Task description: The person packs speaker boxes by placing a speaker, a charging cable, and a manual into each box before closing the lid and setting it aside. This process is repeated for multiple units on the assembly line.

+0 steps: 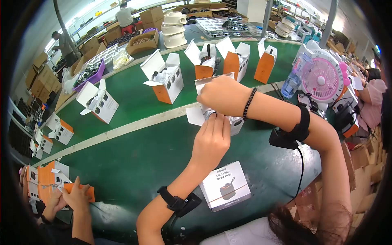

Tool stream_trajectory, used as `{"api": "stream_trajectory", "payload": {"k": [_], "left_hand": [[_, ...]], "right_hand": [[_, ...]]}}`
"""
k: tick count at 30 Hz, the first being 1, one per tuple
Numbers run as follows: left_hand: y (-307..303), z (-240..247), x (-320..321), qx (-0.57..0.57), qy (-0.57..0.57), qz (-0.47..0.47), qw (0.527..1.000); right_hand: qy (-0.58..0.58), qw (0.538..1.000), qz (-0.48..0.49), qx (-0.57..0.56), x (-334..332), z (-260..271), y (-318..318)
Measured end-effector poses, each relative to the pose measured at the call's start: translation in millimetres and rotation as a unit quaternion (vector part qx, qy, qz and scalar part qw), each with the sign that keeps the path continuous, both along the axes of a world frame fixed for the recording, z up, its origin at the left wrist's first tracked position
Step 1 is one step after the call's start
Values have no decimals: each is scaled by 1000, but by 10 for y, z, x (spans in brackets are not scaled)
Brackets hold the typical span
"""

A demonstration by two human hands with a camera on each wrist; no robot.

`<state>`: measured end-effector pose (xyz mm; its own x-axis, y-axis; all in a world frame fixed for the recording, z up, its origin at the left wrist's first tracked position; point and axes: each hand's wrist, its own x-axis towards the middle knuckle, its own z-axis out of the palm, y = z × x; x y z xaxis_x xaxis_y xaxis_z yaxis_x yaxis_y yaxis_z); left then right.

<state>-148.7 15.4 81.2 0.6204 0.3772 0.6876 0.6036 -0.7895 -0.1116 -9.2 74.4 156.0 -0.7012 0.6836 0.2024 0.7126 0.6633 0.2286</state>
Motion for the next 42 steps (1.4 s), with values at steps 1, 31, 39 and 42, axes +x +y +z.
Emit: {"api": "stream_trajectory", "payload": {"k": [1,31,39,42], "left_hand": [[7,16,-19,-2,7,3,1000],[9,87,-321,-4,4,-10,1000],[37,445,-1101,-72,-288,3,955],[353,261,-1310,-534,-404,-46,741]], "right_hand": [[-16,1000,0,20,-43,-4,-8],[76,996,36,9,-192,-66,-57],[535,829,-156,50,412,-36,-677],[606,760,-201,-124,489,-373,-673]]}}
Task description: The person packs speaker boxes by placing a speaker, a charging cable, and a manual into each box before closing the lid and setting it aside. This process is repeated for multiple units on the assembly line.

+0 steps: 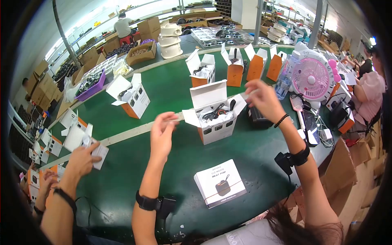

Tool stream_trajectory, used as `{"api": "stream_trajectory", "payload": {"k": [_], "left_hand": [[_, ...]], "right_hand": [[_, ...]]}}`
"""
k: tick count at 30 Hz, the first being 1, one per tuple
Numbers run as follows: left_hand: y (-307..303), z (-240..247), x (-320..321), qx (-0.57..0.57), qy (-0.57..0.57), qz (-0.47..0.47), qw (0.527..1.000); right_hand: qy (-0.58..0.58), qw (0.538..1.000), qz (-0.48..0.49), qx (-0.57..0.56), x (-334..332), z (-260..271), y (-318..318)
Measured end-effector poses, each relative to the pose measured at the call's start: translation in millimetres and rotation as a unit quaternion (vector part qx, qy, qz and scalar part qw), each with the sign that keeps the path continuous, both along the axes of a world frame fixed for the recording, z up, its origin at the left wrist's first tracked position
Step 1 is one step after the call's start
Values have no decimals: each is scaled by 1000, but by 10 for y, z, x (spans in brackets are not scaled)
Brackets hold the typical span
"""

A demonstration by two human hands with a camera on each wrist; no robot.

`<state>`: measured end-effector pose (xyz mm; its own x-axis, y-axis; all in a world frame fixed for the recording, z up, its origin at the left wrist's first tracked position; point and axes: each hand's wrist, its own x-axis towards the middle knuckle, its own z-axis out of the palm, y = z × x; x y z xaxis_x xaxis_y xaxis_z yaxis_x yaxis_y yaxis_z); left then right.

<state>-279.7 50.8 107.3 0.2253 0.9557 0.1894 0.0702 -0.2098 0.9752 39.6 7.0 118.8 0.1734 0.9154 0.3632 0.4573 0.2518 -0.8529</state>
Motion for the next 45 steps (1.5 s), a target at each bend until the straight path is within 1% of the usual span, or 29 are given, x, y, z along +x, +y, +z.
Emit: {"api": "stream_trajectory", "payload": {"k": [1,2,3,4,6,7,9,10,11,12,13,14,15,16,18,20,21,24,26,27,29,30,34,36,39,40,42,44,45], "left_hand": [[61,-34,46,-138,-110,-86,981],[61,-61,144,-135,-109,-86,981],[37,-77,308,-154,-160,-106,969],[12,-104,465,-174,-210,-126,954],[18,-202,720,-91,-108,-129,982],[-11,-223,672,-72,-137,-87,984],[-17,-177,741,-59,-150,-92,983],[-18,-177,730,-43,-161,-100,981],[-3,-225,719,-14,-116,-77,990],[38,-234,678,-16,-113,-77,990],[100,-227,623,138,-2,-119,983],[121,-199,411,290,103,-157,938],[92,-165,415,278,107,-147,943],[52,-106,441,274,109,-148,944],[-35,21,432,353,168,-129,911],[-89,19,532,348,163,-106,917],[-66,5,386,323,157,-122,925],[-16,2,355,280,163,-150,934],[-40,6,328,322,219,-166,906],[-83,18,326,320,219,-166,907],[-157,37,286,397,320,-130,851],[-141,-3,285,393,322,-131,851],[-63,-79,307,441,391,-106,801],[-59,-32,216,464,416,-79,778],[4,-105,207,400,302,43,864],[36,-188,161,400,304,47,863],[79,-409,-56,301,229,52,924],[74,-510,-125,314,251,65,914],[61,-497,-163,289,234,64,926]], "right_hand": [[18,997,67,-27,-21,-111,53],[169,972,153,-52,-104,-220,77],[234,944,201,-113,-176,-217,123],[267,931,223,-109,-212,-285,192],[380,891,219,-115,-389,-438,254],[372,905,180,-100,-604,-415,235],[368,914,142,-92,-570,-406,218],[359,909,192,-84,-543,-405,212],[351,902,242,-74,-498,-416,213],[355,900,240,-75,-434,-457,233],[253,927,279,-2,-345,-505,268],[141,937,311,72,-448,-488,269],[144,941,305,42,-397,-397,197],[64,948,307,64,-254,-384,189],[96,943,310,71,-280,-387,133],[62,948,300,82,-328,-307,128],[21,953,287,95,-498,-262,120],[26,950,286,126,-503,-329,180],[32,946,305,109,-478,-371,130],[-22,949,287,133,-477,-384,94],[-111,947,255,159,-525,-387,2],[-108,948,257,156,-531,-423,-5],[-100,955,244,133,-522,-448,29],[-143,955,204,161,-630,-411,66],[-214,954,46,204,-655,-438,420],[-238,950,-23,203,-637,-478,616],[-389,900,-146,133,-737,-494,1033],[-443,877,-179,48,-751,-501,1411],[-515,823,-230,65,-814,-458,1464]]}}
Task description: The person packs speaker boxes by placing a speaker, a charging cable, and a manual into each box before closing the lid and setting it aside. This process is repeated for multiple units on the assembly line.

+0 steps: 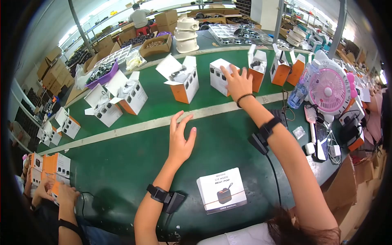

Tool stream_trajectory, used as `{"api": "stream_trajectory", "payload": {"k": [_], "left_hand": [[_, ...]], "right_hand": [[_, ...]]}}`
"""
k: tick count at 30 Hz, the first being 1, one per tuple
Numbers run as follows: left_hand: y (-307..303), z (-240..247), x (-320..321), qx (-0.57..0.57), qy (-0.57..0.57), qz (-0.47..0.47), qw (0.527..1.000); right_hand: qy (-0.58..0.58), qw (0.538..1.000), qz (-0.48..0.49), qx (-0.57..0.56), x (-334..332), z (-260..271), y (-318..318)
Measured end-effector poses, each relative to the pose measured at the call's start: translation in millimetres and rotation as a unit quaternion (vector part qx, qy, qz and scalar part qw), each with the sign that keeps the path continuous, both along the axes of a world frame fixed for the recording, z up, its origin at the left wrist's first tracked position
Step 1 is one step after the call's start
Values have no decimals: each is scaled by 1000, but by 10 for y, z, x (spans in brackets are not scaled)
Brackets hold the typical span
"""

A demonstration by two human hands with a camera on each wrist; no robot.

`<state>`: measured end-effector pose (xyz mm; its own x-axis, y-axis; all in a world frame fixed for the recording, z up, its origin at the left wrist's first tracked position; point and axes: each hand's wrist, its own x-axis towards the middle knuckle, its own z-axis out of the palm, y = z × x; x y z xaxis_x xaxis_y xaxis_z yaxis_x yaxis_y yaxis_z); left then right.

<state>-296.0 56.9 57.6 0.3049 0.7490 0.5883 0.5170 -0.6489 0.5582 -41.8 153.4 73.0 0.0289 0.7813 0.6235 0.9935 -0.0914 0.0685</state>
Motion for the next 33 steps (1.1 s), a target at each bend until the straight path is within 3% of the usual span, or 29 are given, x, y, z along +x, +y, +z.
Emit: {"api": "stream_trajectory", "payload": {"k": [3,4,5,7,8,9,11,13,15,17,19,23,27,29,33], "left_hand": [[-61,92,-124,-10,-23,3,1000],[-86,79,-123,-20,-24,2,999],[-110,86,-154,-33,-27,2,999],[-164,113,-237,-32,-32,11,999],[-169,109,-296,-40,-41,-2,998],[-188,159,-313,-46,-49,-15,998],[-315,304,-307,-53,-40,-21,998],[-554,533,-323,-220,10,-148,964],[-842,613,-317,-228,96,-252,936],[-1177,680,-269,-240,155,-222,932],[-1216,583,-373,-194,166,-214,943],[-1095,540,-508,-314,41,-205,926],[-1089,500,-612,-309,19,-210,927],[-1095,535,-670,-316,39,-205,925],[-1065,396,-805,-327,-8,-215,920]], "right_hand": [[-23,993,53,108,-154,204,230],[-47,986,130,96,-174,256,282],[-49,986,130,96,-226,281,370],[-148,926,328,115,-370,240,499],[-81,929,347,100,-450,235,527],[-81,930,344,100,-490,293,494],[-42,935,351,-18,-462,421,444],[-25,924,382,-4,-528,454,295],[-78,921,380,-26,-549,531,73],[-72,926,365,-71,-543,676,-297],[65,896,424,-116,-619,785,-643],[80,862,468,-177,-839,943,-1198],[-23,864,503,6,-956,919,-1604],[37,864,502,-17,-973,936,-1929],[203,837,433,-265,-980,548,-2238]]}}
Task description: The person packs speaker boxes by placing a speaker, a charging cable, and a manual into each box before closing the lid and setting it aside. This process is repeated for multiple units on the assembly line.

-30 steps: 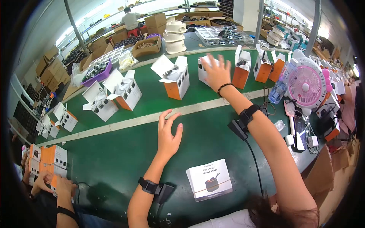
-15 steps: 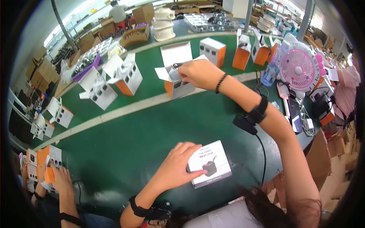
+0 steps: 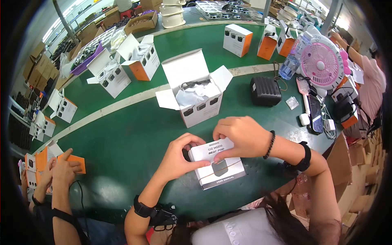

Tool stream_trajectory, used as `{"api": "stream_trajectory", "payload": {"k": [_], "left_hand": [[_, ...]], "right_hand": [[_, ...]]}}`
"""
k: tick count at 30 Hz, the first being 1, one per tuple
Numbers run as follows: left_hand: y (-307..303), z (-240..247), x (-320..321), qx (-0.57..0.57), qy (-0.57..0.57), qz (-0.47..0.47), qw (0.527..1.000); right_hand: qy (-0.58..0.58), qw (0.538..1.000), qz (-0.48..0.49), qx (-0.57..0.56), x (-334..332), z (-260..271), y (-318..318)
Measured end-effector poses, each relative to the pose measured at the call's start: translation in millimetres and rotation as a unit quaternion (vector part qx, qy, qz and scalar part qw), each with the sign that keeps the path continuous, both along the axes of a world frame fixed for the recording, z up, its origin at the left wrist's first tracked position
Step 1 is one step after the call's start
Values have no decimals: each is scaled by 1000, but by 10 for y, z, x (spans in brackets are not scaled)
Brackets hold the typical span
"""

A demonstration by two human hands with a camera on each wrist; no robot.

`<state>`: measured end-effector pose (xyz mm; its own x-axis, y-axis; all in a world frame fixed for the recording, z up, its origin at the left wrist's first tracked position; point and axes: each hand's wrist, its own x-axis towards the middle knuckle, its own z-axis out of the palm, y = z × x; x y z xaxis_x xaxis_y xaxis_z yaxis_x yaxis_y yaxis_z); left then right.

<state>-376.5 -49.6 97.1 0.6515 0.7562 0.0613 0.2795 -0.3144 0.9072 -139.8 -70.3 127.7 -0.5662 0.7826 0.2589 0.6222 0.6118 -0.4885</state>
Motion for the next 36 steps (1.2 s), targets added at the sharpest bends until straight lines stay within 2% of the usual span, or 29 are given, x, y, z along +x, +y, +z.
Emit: {"api": "stream_trajectory", "payload": {"k": [1,3,4,6,9,13,16,17,18,19,20,22,23,24,26,28,30,32,33,34,36], "left_hand": [[17,-39,-42,-31,-11,-2,999],[30,-39,-100,-85,-26,-4,996],[31,-52,-123,-84,-27,-2,996],[24,-84,-177,-128,-100,-21,986],[-41,27,-235,-181,-89,-14,979],[-32,-53,-339,-192,-119,-1,974],[-16,-56,-402,-255,-134,43,957],[-1,-58,-424,-263,-142,65,952],[11,-70,-455,-271,-151,86,947],[34,-107,-526,-234,-102,89,963],[16,-78,-533,-233,-101,90,963],[18,48,-587,-250,-274,115,922],[72,166,-631,-210,-273,61,937],[84,320,-687,-219,-278,37,935],[68,495,-735,-253,-277,-79,924],[4,448,-745,-306,-340,-153,876],[-35,525,-548,-322,-369,-184,852],[-31,727,-517,-240,-242,-123,932],[-48,762,-492,-197,-229,-66,951],[-39,773,-523,-197,-231,-68,950],[-6,784,-573,-163,-144,9,976]], "right_hand": [[0,1000,2,-2,5,-89,39],[69,970,-4,-234,14,-192,167],[68,970,-2,-233,-8,-185,205],[61,946,18,-319,-76,-163,268],[73,935,47,-343,-136,-222,321],[92,953,63,-281,-242,-246,345],[68,959,78,-263,-338,-173,406],[40,989,69,-123,-372,-197,422],[11,998,58,20,-440,-149,433],[-49,996,4,76,-493,-19,424],[-48,996,4,77,-479,88,419],[179,982,30,44,-494,273,453],[259,964,62,-11,-494,362,417],[258,964,65,-8,-534,416,387],[333,936,111,-36,-632,500,343],[331,938,104,3,-781,556,315],[253,947,47,190,-844,592,297],[275,942,60,182,-880,587,297],[301,944,70,113,-863,619,290],[325,942,78,41,-856,644,278],[366,926,63,-61,-845,691,227]]}}
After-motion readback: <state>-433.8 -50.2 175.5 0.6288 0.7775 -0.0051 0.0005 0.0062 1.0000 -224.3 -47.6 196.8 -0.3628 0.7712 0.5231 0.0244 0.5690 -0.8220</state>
